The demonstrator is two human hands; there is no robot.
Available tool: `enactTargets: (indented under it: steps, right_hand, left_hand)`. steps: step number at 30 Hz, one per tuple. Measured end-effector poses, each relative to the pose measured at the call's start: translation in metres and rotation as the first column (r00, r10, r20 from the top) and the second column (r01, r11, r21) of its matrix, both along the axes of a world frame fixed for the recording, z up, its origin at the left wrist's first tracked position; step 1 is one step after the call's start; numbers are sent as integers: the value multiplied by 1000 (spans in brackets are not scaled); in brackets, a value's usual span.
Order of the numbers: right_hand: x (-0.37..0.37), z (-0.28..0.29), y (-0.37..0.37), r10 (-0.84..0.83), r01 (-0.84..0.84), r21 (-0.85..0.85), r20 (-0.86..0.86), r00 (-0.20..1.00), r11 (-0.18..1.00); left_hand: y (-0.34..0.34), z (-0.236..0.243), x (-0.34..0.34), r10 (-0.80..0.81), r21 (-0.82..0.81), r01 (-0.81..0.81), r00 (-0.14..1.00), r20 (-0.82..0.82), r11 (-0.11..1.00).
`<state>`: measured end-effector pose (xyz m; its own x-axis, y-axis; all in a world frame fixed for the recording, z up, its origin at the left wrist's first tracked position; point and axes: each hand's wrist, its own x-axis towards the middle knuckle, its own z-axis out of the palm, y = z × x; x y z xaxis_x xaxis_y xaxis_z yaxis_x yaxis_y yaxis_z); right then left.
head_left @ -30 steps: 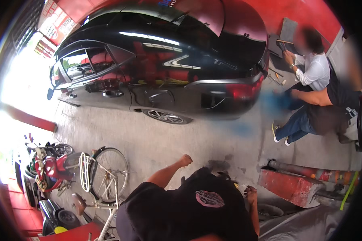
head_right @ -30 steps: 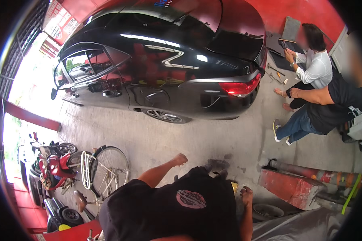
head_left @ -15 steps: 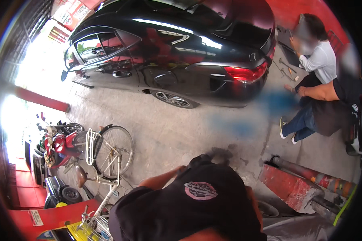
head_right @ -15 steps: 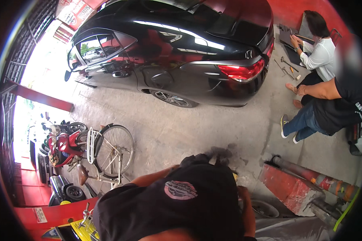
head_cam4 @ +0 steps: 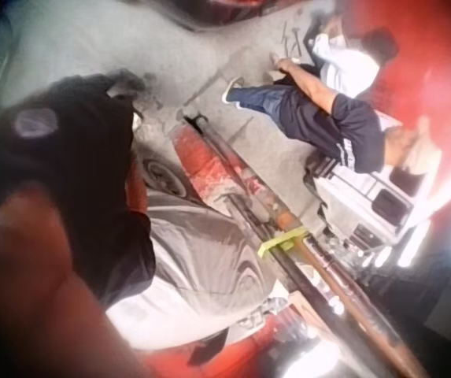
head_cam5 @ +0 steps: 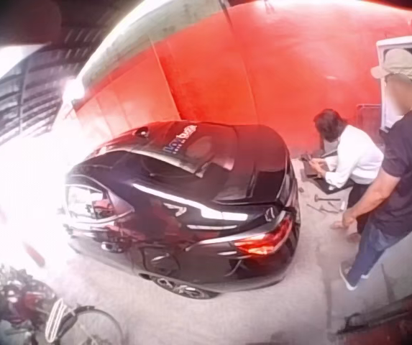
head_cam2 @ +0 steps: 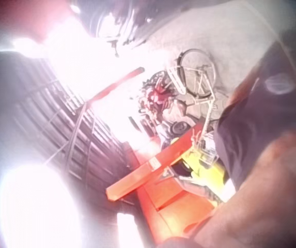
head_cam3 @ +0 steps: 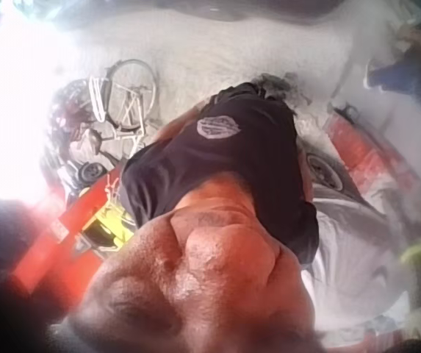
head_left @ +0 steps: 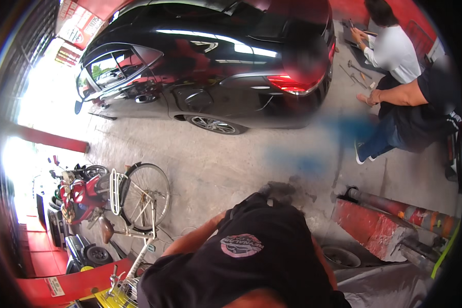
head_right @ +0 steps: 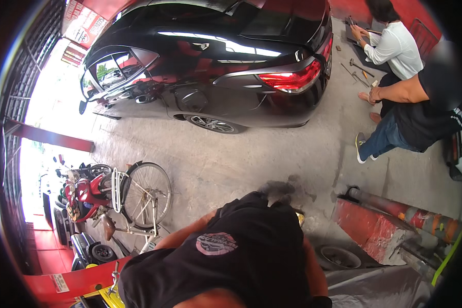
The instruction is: Repairing the rear trunk panel of a car using a hammer and block.
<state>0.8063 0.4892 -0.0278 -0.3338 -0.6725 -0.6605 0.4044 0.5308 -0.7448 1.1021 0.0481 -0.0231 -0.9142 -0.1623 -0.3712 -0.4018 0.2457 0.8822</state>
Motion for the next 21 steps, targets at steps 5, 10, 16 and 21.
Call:
enactTargets:
  steps: [5, 10, 16, 21]
  right_hand:
    - [-2, 10, -7, -40, 43, -86, 38, 998, 995]
    - [-25, 27, -31, 80, -84, 132, 36, 996, 988]
    - [-35, -25, -15, 154, -190, -159, -211, 965, 969]
    - [-50, 13, -40, 21, -23, 95, 19, 1000, 995]
  left_hand:
    - [-28, 8, -33, 96, -75, -94, 995, 12, 993]
    - [-36, 115, -148, 415, 130, -475, 850, 323, 871]
    - [9, 367, -258, -89, 447, 232, 944, -316, 864]
    - [31, 472, -271, -195, 180, 683, 434, -879, 708]
